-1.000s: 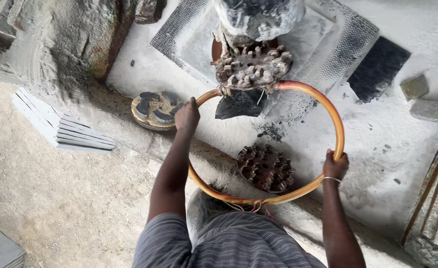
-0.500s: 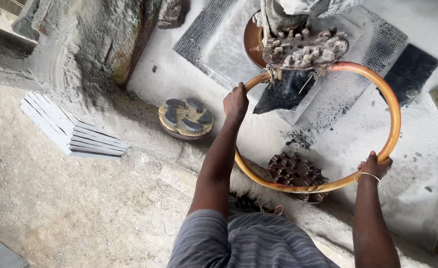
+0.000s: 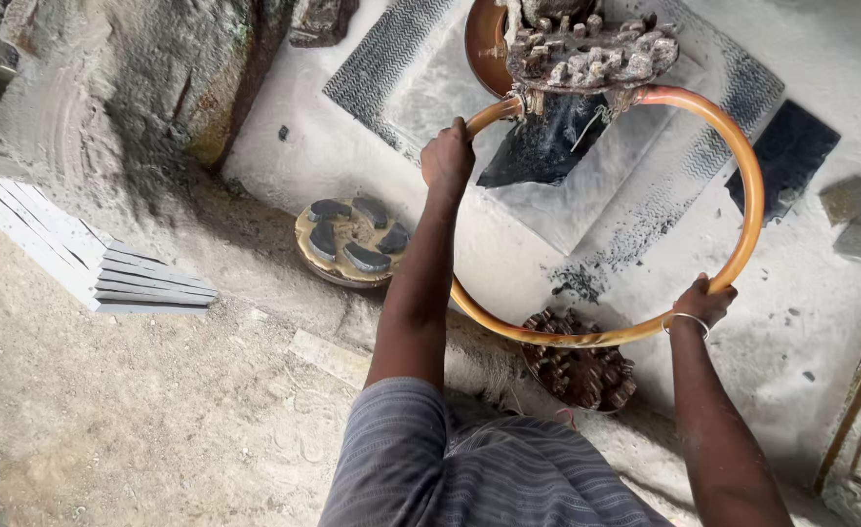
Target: The person operates a heavy industrial polishing machine by manually guiding a large rotating abrasive head over a stone slab and adjusting water cooling components.
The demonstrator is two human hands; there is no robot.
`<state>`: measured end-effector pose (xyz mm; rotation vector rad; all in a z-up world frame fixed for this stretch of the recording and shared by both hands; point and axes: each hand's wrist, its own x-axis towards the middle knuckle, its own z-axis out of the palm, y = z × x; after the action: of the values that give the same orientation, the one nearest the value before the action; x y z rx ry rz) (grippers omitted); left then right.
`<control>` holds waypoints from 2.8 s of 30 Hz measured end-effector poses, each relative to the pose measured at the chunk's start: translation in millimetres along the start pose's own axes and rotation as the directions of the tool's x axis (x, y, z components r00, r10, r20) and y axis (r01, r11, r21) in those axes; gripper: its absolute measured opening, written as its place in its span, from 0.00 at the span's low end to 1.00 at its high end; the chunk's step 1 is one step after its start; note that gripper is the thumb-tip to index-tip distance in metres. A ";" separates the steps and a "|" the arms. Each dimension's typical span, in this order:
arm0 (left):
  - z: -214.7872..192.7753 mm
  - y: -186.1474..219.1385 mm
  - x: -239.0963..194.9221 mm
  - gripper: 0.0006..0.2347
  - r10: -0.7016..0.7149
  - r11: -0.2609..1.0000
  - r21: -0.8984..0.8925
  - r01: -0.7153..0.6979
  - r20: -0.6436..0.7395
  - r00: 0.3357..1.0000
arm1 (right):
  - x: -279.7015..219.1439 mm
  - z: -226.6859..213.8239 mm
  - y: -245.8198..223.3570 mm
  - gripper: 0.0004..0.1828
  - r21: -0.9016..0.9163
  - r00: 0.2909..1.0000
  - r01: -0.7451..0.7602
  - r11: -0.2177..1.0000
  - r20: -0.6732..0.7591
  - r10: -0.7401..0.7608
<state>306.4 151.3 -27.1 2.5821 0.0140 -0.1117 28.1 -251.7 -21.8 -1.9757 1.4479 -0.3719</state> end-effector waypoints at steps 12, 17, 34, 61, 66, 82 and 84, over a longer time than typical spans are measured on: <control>-23.0 -32.2 64.9 0.11 0.000 1.000 -0.001 0.000 -0.049 0.999 | -10.5 57.7 -10.5 0.21 -0.079 0.987 0.155 0.985 -0.035 -0.158; -29.7 -39.5 81.4 0.11 0.029 1.000 0.006 -0.028 -0.066 0.997 | -12.8 74.7 -22.6 0.21 -0.101 0.986 0.149 0.984 -0.061 -0.156; -6.2 -6.1 60.9 0.07 -0.046 0.991 -0.132 0.030 -0.115 0.992 | 60.4 58.4 -45.4 0.21 -0.259 0.979 0.159 0.953 -0.085 -0.187; 84.6 153.8 -3.7 0.07 -0.082 0.964 -0.256 0.066 -0.054 0.995 | 186.6 -32.9 -55.2 0.22 -0.031 0.993 0.103 0.994 0.054 -0.101; 87.8 147.6 -0.6 0.06 -0.087 0.971 -0.227 0.077 -0.034 0.996 | 173.0 -32.5 -39.2 0.22 -0.195 0.995 0.103 0.975 0.019 -0.102; -26.5 -36.0 2.6 0.14 -0.026 0.998 0.057 0.035 -0.147 0.989 | -63.0 47.0 18.4 0.22 -0.271 0.988 -0.121 0.955 -0.127 0.089; -43.8 -49.1 -2.6 0.16 -0.009 0.995 0.101 0.023 -0.139 0.990 | -96.2 50.6 20.2 0.22 -0.291 0.990 -0.110 0.950 -0.113 0.080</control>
<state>305.5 216.1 -15.7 2.6875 0.0819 0.0624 8.7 -149.3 -58.6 -2.1356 1.7412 -0.2229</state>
